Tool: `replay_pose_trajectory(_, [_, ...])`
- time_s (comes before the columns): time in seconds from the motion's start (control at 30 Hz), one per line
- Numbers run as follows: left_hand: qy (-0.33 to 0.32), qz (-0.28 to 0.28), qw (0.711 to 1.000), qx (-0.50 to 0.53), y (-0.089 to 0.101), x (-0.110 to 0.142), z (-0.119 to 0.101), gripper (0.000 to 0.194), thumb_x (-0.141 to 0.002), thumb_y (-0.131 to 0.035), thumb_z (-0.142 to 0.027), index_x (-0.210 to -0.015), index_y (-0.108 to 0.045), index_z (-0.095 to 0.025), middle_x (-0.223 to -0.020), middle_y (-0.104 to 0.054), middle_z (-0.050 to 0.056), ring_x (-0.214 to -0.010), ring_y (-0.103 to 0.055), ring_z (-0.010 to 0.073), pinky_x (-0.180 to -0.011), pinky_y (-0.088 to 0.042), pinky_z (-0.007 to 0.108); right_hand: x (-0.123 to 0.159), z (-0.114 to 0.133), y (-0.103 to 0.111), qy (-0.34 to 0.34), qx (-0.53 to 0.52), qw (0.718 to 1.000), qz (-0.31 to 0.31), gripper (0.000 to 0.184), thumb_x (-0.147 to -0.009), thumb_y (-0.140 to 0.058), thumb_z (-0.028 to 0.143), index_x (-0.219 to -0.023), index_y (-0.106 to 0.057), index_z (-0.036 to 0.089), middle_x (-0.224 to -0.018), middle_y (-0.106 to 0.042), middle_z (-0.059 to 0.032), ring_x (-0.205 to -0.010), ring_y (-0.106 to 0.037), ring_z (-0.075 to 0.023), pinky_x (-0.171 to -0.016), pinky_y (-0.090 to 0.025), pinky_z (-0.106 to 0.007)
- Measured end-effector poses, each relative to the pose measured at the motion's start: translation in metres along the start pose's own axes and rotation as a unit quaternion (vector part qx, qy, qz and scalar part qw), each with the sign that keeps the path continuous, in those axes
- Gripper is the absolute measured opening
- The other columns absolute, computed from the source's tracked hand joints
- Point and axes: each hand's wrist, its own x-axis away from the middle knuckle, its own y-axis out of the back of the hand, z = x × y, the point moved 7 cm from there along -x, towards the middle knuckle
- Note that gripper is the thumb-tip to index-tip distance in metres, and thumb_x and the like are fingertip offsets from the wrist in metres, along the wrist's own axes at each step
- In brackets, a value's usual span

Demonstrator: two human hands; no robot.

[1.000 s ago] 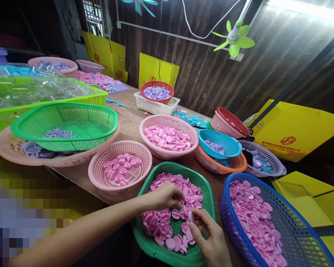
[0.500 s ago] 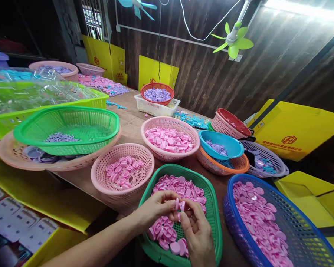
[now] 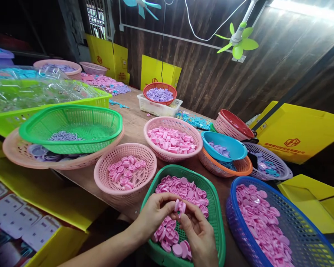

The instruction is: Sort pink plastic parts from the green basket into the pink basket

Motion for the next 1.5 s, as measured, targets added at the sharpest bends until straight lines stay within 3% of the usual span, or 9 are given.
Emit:
replay_pose_trajectory(0.1, [-0.015,-0.004,1.000,-0.022,0.001,0.002,-0.003,0.025,-0.078,-0.051,-0.023,-0.097,-0.064,-0.012,-0.077,-0.066,0.006,-0.062,-0.059,0.0128,-0.059,-0.048,0.023,0.001,-0.004,-0.001,-0.010,-0.004,1.000,0.010,0.037,-0.069,-0.067,0.037,-0.102,-0.063,0.020,-0.097,-0.068,-0.0079,-0.081,-0.065,-0.0243,-0.067,-0.054,-0.031])
replay_pose_trajectory(0.27, [-0.005,-0.011,1.000,-0.024,0.002,0.004,-0.005,0.028,-0.079,-0.050,-0.026,-0.100,-0.062,-0.011,-0.069,-0.064,0.004,-0.060,-0.060,0.0132,-0.059,-0.048,0.023,0.003,-0.004,0.006,0.011,-0.019,0.998,-0.058,0.035,-0.070,-0.066,0.038,-0.100,-0.063,0.021,-0.094,-0.068,-0.0059,-0.077,-0.064,-0.0211,-0.064,-0.053,-0.029])
replay_pose_trajectory(0.67, [-0.004,-0.012,0.998,-0.056,0.003,0.012,-0.002,0.028,-0.082,-0.047,-0.027,-0.100,-0.062,-0.011,-0.068,-0.063,0.004,-0.058,-0.057,0.0119,-0.056,-0.046,0.022,0.002,-0.007,-0.008,-0.009,-0.038,0.998,0.055,0.027,-0.077,-0.061,0.029,-0.103,-0.060,0.022,-0.100,-0.065,-0.0064,-0.081,-0.062,-0.0185,-0.067,-0.051,-0.026])
replay_pose_trajectory(0.87, [-0.082,-0.059,0.976,-0.191,0.004,0.019,-0.012,0.024,-0.084,-0.045,-0.026,-0.096,-0.064,-0.018,-0.077,-0.060,0.003,-0.058,-0.053,0.0091,-0.056,-0.042,0.020,0.006,-0.009,-0.010,-0.002,-0.036,0.999,0.032,0.027,-0.073,-0.065,0.026,-0.099,-0.061,0.023,-0.096,-0.066,-0.0045,-0.088,-0.061,-0.0195,-0.075,-0.050,-0.028])
replay_pose_trajectory(1.1, [-0.135,-0.028,0.949,-0.284,-0.002,0.023,-0.020,0.026,-0.087,-0.040,-0.023,-0.090,-0.064,-0.017,-0.071,-0.055,0.002,-0.059,-0.051,0.0092,-0.056,-0.040,0.020,0.010,-0.014,-0.018,0.018,-0.031,0.999,0.007,0.025,-0.074,-0.064,0.027,-0.098,-0.060,0.022,-0.092,-0.065,-0.0039,-0.087,-0.061,-0.0185,-0.075,-0.050,-0.027])
replay_pose_trajectory(1.23, [-0.193,-0.066,0.896,-0.394,0.047,0.012,-0.047,0.024,-0.085,-0.042,-0.016,-0.098,-0.062,-0.018,-0.082,-0.059,0.003,-0.075,-0.054,0.0123,-0.071,-0.043,0.023,-0.006,-0.011,-0.006,0.024,0.102,0.992,0.068,0.037,-0.078,-0.058,0.029,-0.114,-0.052,0.022,-0.101,-0.061,-0.0068,-0.084,-0.059,-0.0191,-0.069,-0.050,-0.029])
replay_pose_trajectory(1.37, [-0.165,-0.232,0.744,-0.604,0.120,-0.003,-0.080,0.031,-0.082,-0.040,-0.011,-0.110,-0.055,-0.014,-0.098,-0.055,0.009,-0.089,-0.051,0.0197,-0.080,-0.041,0.032,-0.031,-0.008,0.014,0.103,0.342,0.930,0.082,0.024,-0.079,-0.052,0.019,-0.102,-0.059,0.022,-0.092,-0.060,-0.0045,-0.079,-0.057,-0.0175,-0.068,-0.046,-0.028])
replay_pose_trajectory(1.43, [-0.134,-0.258,0.685,-0.668,0.126,-0.006,-0.083,0.039,-0.080,-0.039,-0.008,-0.117,-0.049,-0.014,-0.105,-0.052,0.011,-0.093,-0.048,0.0221,-0.082,-0.040,0.035,-0.038,-0.015,0.006,0.129,0.427,0.886,0.126,0.025,-0.078,-0.049,0.012,-0.097,-0.061,0.022,-0.086,-0.058,-0.0029,-0.075,-0.056,-0.0164,-0.068,-0.044,-0.027])
replay_pose_trajectory(1.5, [-0.133,-0.200,0.693,-0.680,0.103,-0.010,-0.071,0.042,-0.079,-0.038,-0.006,-0.119,-0.046,-0.016,-0.106,-0.051,0.009,-0.092,-0.048,0.0198,-0.082,-0.041,0.033,-0.043,-0.024,-0.010,0.151,0.491,0.842,0.166,0.032,-0.075,-0.047,0.007,-0.101,-0.058,0.024,-0.090,-0.056,-0.0027,-0.076,-0.055,-0.0157,-0.068,-0.042,-0.025])
